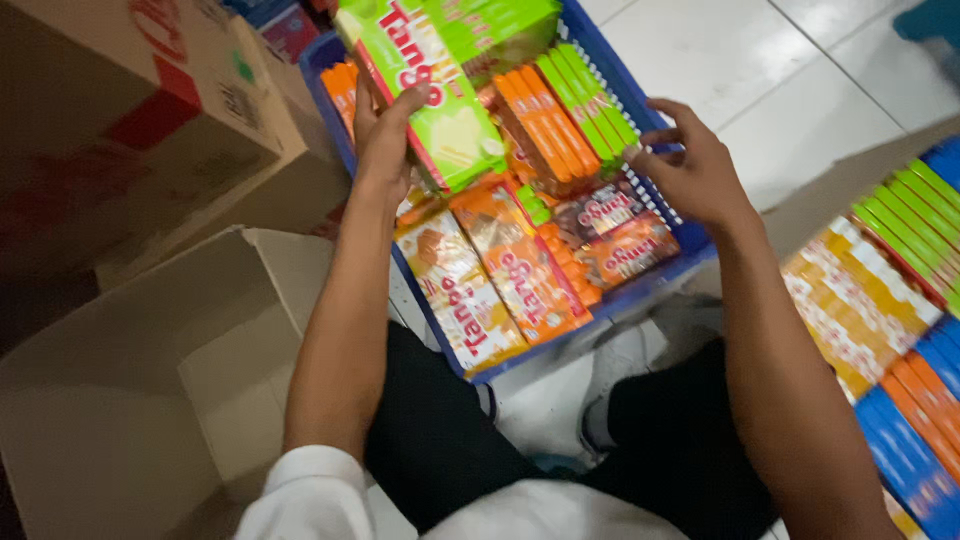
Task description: The person organizes various packaged snack bars from a cardboard box into a blue plastic crate. They pick up stacks of orange, green, and yellow packages and arrange them neatly in rows within the crate.
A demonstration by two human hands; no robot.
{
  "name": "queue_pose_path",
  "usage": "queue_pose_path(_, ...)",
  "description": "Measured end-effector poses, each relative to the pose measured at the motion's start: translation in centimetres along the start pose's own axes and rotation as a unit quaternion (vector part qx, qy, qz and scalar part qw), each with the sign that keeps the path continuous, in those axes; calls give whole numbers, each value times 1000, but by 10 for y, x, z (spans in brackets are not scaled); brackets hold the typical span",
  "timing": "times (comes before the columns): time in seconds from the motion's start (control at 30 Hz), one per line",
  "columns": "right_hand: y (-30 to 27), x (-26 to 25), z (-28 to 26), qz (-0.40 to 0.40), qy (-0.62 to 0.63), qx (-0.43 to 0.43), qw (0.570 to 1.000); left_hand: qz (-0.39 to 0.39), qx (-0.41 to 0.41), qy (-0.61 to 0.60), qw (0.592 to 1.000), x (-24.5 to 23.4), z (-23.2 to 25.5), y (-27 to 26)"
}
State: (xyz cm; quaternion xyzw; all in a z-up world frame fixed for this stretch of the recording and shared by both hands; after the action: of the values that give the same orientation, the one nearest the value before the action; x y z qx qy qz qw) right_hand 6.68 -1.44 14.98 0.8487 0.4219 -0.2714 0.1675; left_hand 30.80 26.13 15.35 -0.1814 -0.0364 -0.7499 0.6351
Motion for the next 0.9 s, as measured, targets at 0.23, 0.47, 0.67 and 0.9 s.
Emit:
queue_pose_path(0.23,29,20,-20,-18,34,-23,999,146,-33,-56,987,-89,-59,87)
queue_pose_path(0.47,47,43,-16,-50,-16,-29,998,144,-24,161,976,-90,-68,94)
queue_pose_path(0.67,34,44,-40,-70,16,26,997,75,-46,387,918,-86,-83,84)
queue_pose_path(0.9,41,45,-14,-81,-72,-21,994,29,282,633,720,-86,-63,63)
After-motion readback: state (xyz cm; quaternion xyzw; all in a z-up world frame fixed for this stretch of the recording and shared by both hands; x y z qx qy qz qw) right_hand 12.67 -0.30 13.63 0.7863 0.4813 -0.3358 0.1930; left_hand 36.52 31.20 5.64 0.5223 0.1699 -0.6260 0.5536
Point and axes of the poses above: each hand's wrist, its own y-axis towards the middle knuckle, its own x-axis out of the palm, z = x × y, the point moved 3 cm from there along y, towards the middle knuckle, and after that the axes turned 8 degrees about z, right-handed, at the moved point
